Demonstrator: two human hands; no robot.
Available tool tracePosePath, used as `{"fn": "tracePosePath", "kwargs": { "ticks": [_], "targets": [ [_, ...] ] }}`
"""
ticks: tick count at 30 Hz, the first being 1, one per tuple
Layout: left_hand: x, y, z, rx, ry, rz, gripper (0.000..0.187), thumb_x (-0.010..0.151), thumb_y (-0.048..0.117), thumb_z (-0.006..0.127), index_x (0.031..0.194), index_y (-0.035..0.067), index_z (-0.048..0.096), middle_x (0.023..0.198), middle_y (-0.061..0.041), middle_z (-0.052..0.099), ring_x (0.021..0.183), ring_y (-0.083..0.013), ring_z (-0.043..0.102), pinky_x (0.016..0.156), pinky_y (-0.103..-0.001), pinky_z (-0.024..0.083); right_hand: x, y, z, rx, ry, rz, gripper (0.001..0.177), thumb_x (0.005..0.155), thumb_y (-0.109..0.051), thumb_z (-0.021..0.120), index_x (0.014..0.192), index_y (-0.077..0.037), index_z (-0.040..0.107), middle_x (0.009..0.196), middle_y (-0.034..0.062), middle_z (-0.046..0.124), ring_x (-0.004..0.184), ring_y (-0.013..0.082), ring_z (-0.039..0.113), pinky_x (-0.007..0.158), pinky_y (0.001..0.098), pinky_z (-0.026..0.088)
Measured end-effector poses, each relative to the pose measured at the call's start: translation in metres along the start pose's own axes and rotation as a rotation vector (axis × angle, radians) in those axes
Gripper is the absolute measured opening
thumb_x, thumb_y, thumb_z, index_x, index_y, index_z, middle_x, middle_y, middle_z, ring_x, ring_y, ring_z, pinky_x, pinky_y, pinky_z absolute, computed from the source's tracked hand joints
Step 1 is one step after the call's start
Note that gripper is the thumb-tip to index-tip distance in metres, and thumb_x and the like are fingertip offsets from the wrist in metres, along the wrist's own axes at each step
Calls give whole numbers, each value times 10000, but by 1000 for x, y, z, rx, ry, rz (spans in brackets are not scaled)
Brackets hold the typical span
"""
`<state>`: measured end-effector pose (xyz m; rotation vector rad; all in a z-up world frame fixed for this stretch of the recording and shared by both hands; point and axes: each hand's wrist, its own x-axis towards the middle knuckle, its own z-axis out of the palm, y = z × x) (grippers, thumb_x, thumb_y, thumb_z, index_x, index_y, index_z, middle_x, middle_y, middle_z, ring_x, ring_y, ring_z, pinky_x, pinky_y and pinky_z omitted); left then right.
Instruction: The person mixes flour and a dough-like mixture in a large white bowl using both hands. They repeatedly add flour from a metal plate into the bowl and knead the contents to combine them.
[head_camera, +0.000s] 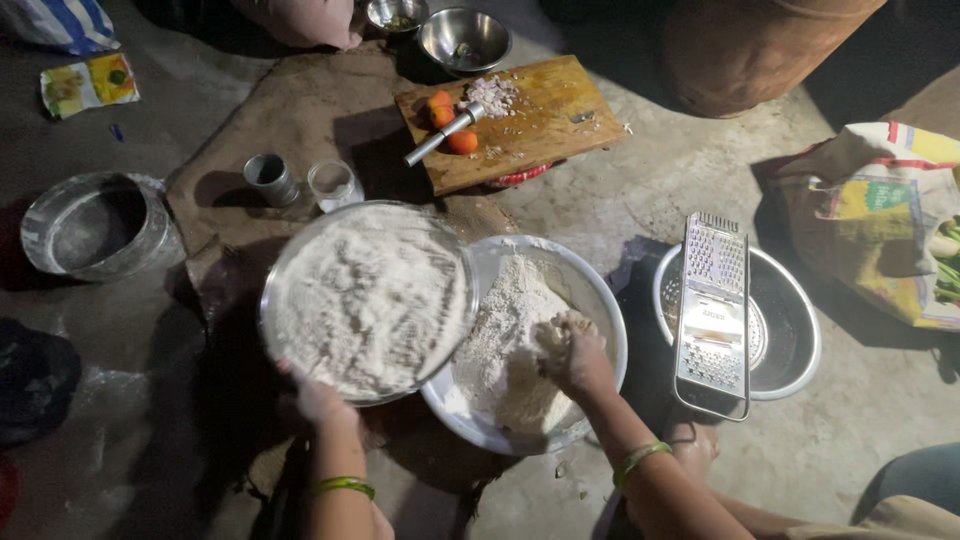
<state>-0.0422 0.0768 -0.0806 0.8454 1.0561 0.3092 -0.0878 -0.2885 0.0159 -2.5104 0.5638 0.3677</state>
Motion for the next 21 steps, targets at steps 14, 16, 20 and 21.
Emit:
{"fn": "tracePosePath", "kwargs": {
  "ticks": [14, 16, 20, 21],
  "targets": [
    [119, -3, -124, 515, 627, -34, 944, 1089, 731, 381, 1447, -134, 501, 1442, -295, 613, 1291, -365, 626, 1046, -369, 519, 22, -13, 91, -366, -18, -213, 537, 808, -170, 557, 1330, -248, 655, 1453, 306, 495, 1327, 586, 350, 920, 683, 458],
    [113, 0, -126, 561, 641, -19, 910, 1084, 712, 387, 1440, -117, 504, 1437, -290, 611, 1288, -367, 623, 1043, -379, 517, 47, 9, 113, -255, 90, -237, 276, 896, -214, 556, 1120, -168, 709, 1336, 323, 562, 1243, 560, 464, 929, 612, 495],
    [113, 2, -120, 613, 624, 7, 844, 1075, 675, 400, 1427, -84, 509, 1426, -279, 606, 1281, -372, 616, 1036, -399, 514, 122, 53, 149, -192, 163, -243, 209, 962, -196, 527, 979, -53, 679, 995, 250, 698, 1002, 449, 653, 892, 557, 517],
    [116, 1, -119, 625, 617, 16, 827, 1072, 665, 403, 1424, -76, 510, 1424, -277, 605, 1279, -373, 615, 1034, -404, 513, 139, 63, 153, -173, 144, -252, 195, 929, -167, 531, 965, -45, 678, 969, 258, 698, 967, 453, 658, 860, 557, 523]
  ]
}}
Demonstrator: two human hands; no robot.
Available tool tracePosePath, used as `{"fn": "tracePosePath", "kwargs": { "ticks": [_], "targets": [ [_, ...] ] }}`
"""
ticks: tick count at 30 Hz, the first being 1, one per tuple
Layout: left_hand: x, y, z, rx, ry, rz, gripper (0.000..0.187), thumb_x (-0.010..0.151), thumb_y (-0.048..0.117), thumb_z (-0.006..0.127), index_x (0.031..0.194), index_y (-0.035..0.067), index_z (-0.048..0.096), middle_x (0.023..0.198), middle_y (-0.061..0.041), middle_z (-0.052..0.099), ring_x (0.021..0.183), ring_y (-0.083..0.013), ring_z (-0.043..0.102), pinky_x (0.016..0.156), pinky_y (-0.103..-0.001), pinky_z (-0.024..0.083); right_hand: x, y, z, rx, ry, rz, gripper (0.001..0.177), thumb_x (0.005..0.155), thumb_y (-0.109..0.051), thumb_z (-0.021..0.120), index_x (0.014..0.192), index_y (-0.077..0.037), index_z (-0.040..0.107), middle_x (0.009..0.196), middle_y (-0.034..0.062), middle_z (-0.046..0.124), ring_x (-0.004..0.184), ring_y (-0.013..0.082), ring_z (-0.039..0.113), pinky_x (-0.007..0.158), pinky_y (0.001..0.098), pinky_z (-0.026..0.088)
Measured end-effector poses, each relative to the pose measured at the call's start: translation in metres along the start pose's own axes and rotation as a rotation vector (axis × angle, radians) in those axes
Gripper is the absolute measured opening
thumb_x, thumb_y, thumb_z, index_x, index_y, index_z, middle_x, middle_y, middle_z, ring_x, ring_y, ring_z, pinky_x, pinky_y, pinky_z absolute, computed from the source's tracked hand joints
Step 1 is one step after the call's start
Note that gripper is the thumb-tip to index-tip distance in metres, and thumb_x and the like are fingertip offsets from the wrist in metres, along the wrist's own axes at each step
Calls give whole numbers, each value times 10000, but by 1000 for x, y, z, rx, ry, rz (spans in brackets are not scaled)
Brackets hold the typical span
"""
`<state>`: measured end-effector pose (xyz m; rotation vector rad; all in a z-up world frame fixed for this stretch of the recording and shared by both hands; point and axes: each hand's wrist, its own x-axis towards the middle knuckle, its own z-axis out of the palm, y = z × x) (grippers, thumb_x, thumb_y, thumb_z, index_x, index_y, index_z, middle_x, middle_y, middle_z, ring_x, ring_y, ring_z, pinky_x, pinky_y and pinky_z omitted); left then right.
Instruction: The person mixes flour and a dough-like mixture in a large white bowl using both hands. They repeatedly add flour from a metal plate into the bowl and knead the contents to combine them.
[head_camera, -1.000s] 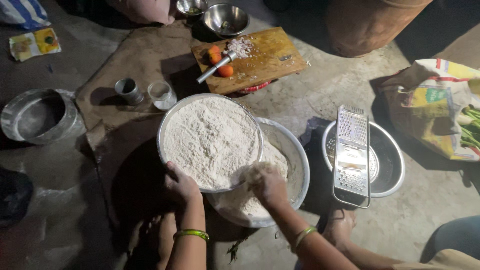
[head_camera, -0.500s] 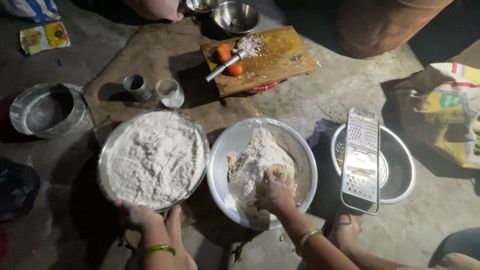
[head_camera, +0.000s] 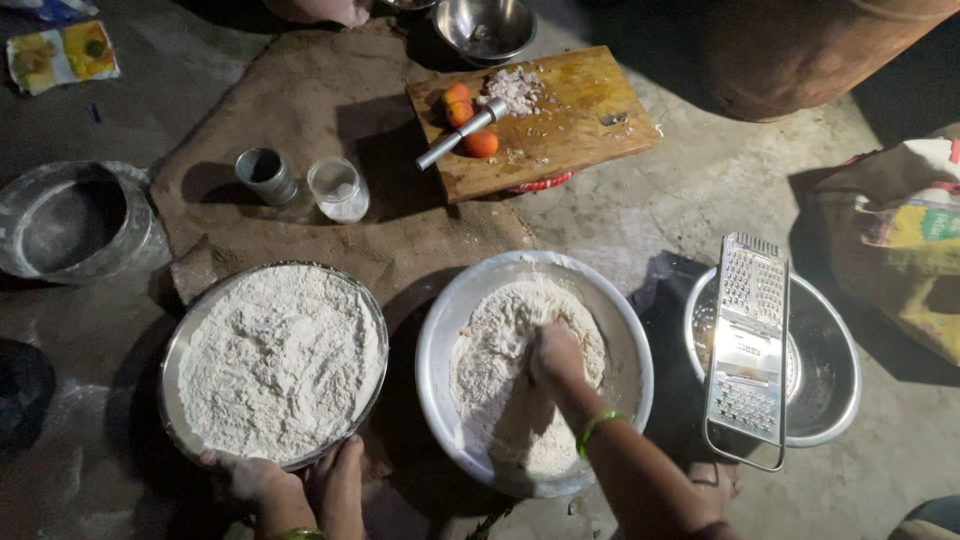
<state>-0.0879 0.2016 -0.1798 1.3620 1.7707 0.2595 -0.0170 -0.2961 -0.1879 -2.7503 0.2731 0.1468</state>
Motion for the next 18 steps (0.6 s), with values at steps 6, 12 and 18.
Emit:
{"fn": "tracePosePath", "kwargs": {
  "ticks": [6, 12, 18],
  "targets": [
    [7, 4, 3, 60, -4, 77, 729, 1058, 609, 423, 1404, -26, 519, 1409, -261, 598, 1269, -380, 605, 1024, -434, 507, 33, 11, -12, 220, -125, 21, 136, 793, -91, 615, 875, -2, 676, 852, 275, 690, 805, 401, 701, 720, 517, 547],
    [-31, 23, 11, 172, 71, 375, 633, 1044, 553, 442, 1384, 25, 527, 1394, -245, 592, 1259, -388, 596, 1014, -464, 502, -42, -85, -85, 240, -242, 94, 166, 883, -44, 551, 992, -14, 673, 836, 221, 719, 716, 329, 699, 668, 436, 569],
    [-154, 42, 18, 158, -164, 1024, 543, 1031, 497, 461, 1364, 75, 536, 1378, -230, 585, 1249, -395, 586, 1004, -494, 496, -75, -140, -142, 60, -434, -13, 480, 779, 17, 616, 1255, -43, 621, 1071, 193, 703, 746, 268, 660, 522, 353, 567]
  ]
}}
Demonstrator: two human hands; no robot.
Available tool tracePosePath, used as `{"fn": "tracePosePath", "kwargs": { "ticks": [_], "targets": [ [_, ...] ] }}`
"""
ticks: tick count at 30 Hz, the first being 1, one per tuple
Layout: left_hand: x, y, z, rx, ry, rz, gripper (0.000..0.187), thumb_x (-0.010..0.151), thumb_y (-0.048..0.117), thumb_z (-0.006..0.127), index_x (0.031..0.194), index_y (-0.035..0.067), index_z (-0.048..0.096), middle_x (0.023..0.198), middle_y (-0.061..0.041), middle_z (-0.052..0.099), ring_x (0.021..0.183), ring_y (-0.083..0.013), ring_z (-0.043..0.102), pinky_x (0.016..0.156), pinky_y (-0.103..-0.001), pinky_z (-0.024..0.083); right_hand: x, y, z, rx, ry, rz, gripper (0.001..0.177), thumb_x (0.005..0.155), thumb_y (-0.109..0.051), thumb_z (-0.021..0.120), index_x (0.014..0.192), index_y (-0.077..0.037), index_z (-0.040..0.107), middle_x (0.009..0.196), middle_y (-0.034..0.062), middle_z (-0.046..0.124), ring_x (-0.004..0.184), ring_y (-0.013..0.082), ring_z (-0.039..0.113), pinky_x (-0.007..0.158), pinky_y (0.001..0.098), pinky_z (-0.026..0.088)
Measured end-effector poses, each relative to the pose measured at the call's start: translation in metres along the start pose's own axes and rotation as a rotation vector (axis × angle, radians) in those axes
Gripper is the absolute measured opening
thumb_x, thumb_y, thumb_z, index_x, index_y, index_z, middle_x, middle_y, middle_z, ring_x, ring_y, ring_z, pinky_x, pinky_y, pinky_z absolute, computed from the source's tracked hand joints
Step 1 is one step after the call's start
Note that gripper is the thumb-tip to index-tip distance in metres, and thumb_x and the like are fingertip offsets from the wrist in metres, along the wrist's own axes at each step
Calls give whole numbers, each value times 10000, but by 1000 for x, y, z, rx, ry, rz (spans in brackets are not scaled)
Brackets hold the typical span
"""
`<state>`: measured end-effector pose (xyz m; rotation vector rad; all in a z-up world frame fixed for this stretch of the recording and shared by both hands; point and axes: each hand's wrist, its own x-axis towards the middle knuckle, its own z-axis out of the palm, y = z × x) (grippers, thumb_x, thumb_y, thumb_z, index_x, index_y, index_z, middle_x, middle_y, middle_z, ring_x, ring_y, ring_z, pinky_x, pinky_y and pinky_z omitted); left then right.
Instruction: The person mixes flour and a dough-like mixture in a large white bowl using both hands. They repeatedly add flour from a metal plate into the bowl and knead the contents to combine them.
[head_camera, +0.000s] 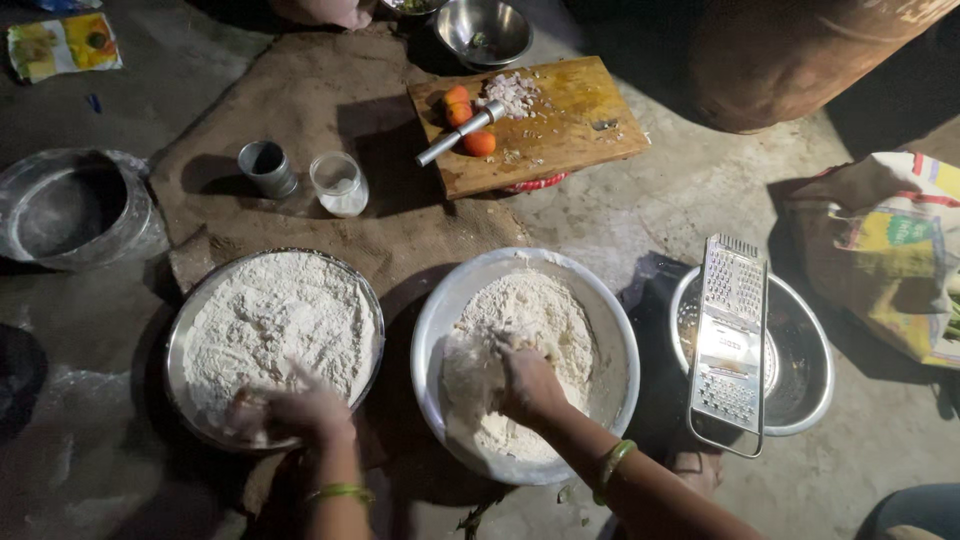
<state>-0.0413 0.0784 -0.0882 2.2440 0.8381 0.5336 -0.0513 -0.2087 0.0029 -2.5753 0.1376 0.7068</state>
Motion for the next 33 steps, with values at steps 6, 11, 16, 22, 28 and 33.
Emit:
{"fn": "tracePosePath", "kwargs": {
  "ticks": [6, 11, 16, 22, 28, 33],
  "targets": [
    [-60, 96, 44, 54, -484, 198, 464, 1035, 431, 469, 1346, 96, 546, 1334, -228, 598, 1209, -414, 590, 975, -515, 499, 14, 12, 34, -172, -151, -273, 476, 764, 38, 611, 1236, -20, 638, 1189, 150, 685, 823, 284, 705, 596, 365, 585],
    [-61, 88, 64, 81, -520, 170, 390, 1049, 359, 423, 1305, 125, 602, 1162, -209, 694, 1049, -415, 662, 858, -494, 530, 59, 22, 74, -314, -49, -381, 294, 799, -133, 675, 1076, -50, 727, 966, 198, 730, 950, 378, 680, 849, 464, 553],
    [-60, 87, 67, 56, -469, 214, 359, 1052, 350, 437, 1279, 127, 603, 1142, -207, 706, 1015, -424, 675, 836, -508, 539, 112, 26, 88, -414, 85, -296, 212, 835, -178, 615, 826, -75, 800, 967, 172, 743, 956, 342, 702, 825, 450, 568],
    [-66, 99, 54, 47, -477, 197, 329, 1039, 359, 453, 1231, 133, 596, 1112, -206, 707, 993, -433, 669, 813, -529, 531, 117, 56, 75, -241, 48, -157, 184, 859, -175, 632, 823, -70, 778, 850, 153, 704, 797, 314, 691, 702, 433, 574],
    [-66, 107, 46, 118, -524, 214, 270, 1064, 359, 455, 1184, 151, 578, 1057, -200, 711, 945, -435, 681, 770, -540, 537, 58, 84, 43, -141, 48, -28, 160, 883, -185, 662, 841, -55, 745, 731, 112, 651, 648, 270, 653, 587, 403, 564],
    [-61, 111, 45, 115, -511, 204, 276, 1047, 361, 466, 1209, 163, 571, 1027, -208, 708, 911, -441, 685, 727, -544, 538, 15, 89, 26, -309, -73, -286, 181, 939, -211, 684, 1043, -66, 712, 709, 86, 622, 580, 255, 624, 511, 382, 544]
  ]
}}
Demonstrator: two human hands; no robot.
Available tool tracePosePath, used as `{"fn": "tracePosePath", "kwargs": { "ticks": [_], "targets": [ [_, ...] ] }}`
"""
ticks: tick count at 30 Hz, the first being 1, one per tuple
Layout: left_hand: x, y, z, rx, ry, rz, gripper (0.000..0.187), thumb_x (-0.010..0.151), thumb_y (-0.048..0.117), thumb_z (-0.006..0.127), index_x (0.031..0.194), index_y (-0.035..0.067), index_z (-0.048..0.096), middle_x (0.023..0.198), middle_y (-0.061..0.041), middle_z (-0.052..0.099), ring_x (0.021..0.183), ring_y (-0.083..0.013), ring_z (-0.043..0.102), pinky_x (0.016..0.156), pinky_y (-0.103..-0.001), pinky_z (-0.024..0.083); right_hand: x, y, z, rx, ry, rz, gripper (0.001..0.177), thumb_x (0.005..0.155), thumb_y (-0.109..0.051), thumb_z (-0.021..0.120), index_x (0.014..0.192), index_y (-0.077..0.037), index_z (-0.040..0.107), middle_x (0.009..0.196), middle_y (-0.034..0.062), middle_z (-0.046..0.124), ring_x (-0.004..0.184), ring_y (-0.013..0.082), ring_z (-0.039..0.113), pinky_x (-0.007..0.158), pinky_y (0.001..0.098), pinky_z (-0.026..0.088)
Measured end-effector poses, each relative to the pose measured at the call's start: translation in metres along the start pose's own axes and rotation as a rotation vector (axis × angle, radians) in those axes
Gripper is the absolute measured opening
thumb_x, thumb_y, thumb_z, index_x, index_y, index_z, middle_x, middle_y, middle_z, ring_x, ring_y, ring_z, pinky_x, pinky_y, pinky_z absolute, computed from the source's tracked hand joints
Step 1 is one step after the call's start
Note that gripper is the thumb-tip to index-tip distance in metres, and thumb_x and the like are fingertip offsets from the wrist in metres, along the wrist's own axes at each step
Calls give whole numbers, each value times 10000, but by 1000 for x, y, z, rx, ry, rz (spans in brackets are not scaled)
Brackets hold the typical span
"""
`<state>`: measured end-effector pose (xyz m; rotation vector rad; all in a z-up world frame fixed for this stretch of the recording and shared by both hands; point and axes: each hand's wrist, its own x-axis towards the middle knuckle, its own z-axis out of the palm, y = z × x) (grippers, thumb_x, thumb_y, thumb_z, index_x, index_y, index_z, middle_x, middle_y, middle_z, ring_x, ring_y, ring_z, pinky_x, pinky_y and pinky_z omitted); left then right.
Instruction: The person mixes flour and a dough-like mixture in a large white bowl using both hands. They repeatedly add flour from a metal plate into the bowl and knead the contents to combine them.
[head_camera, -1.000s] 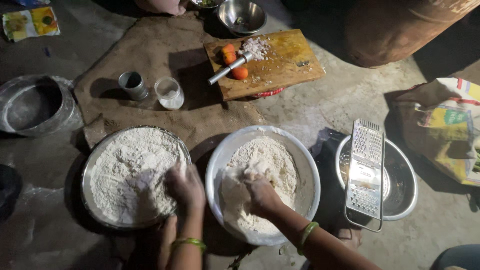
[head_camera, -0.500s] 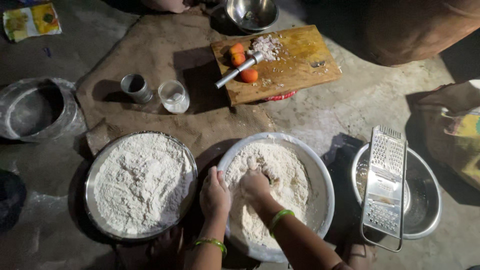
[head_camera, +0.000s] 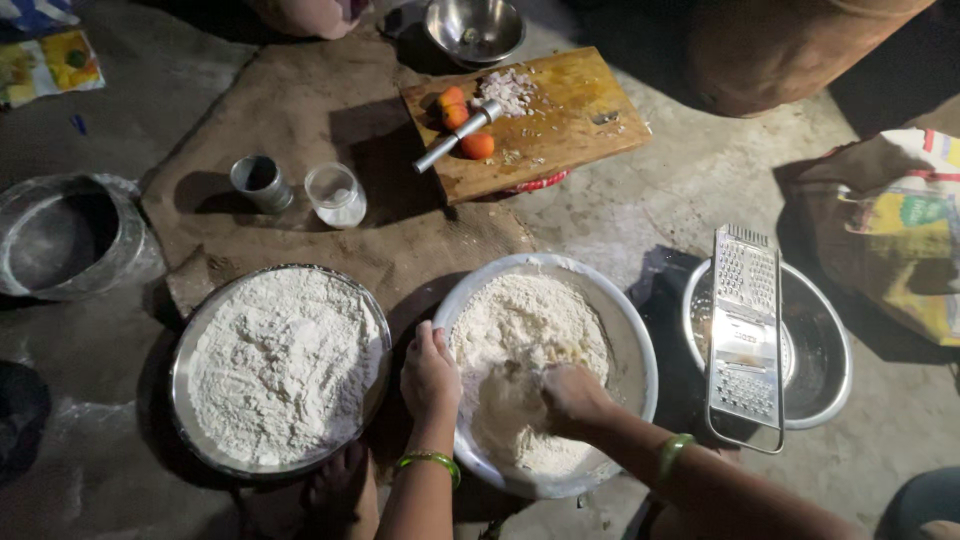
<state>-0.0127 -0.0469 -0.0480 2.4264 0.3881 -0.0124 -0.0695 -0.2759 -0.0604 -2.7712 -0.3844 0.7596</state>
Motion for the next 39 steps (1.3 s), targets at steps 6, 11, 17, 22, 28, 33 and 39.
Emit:
{"fn": "tracePosePath", "kwargs": {
  "ticks": [6, 11, 17, 22, 28, 33, 39],
  "targets": [
    [0, 1, -2, 9, -25, 9, 294, 1056, 351, 448, 1215, 138, 573, 1052, -201, 713, 920, -433, 693, 733, -535, 553, -41, 8, -18, -17, -206, -176, 440, 961, -212, 617, 1387, -104, 598, 1081, 198, 619, 942, 332, 612, 858, 550, 518],
    [0, 1, 2, 40, -37, -37, 308, 1052, 362, 449, 1234, 152, 583, 1077, -196, 716, 909, -431, 695, 732, -533, 551, -7, -25, -3, -271, -442, 5, 397, 1028, -282, 479, 1395, -148, 552, 1279, 200, 541, 1233, 366, 456, 1018, 818, 294],
    [0, -3, 4, 82, 30, 32, 315, 1064, 360, 452, 1244, 138, 586, 1026, -210, 721, 895, -430, 699, 729, -524, 553, 44, -9, 32, -181, -189, -19, 288, 997, -177, 534, 845, -34, 732, 1056, 184, 678, 947, 282, 684, 805, 442, 628],
    [2, -2, 8, 84, 6, -8, 314, 1050, 359, 455, 1258, 164, 586, 1025, -204, 719, 890, -437, 692, 716, -538, 544, 99, 14, 58, -62, 28, 79, 211, 895, -89, 557, 807, -21, 737, 861, 186, 683, 738, 299, 686, 634, 428, 605],
    [3, -4, 7, 42, 16, 24, 290, 1056, 356, 461, 1226, 156, 582, 1038, -207, 716, 917, -431, 694, 734, -531, 549, 89, 19, 55, 161, 134, 131, 258, 891, -130, 524, 810, -33, 749, 706, 155, 623, 611, 285, 612, 573, 412, 537],
    [3, -3, 5, 43, -6, 0, 288, 1050, 368, 456, 1210, 161, 577, 1025, -202, 715, 888, -434, 696, 720, -540, 549, 21, 2, 47, 134, 151, 72, 379, 1025, -240, 434, 837, -55, 707, 596, 96, 566, 516, 233, 559, 491, 394, 502],
    [4, -6, 9, 32, -1, 20, 283, 1057, 372, 448, 1174, 146, 571, 1020, -199, 719, 861, -445, 695, 700, -550, 550, 24, 6, 29, 108, 42, -126, 318, 1036, -203, 417, 1103, -65, 695, 948, 167, 675, 560, 284, 637, 460, 423, 552]
  ]
}}
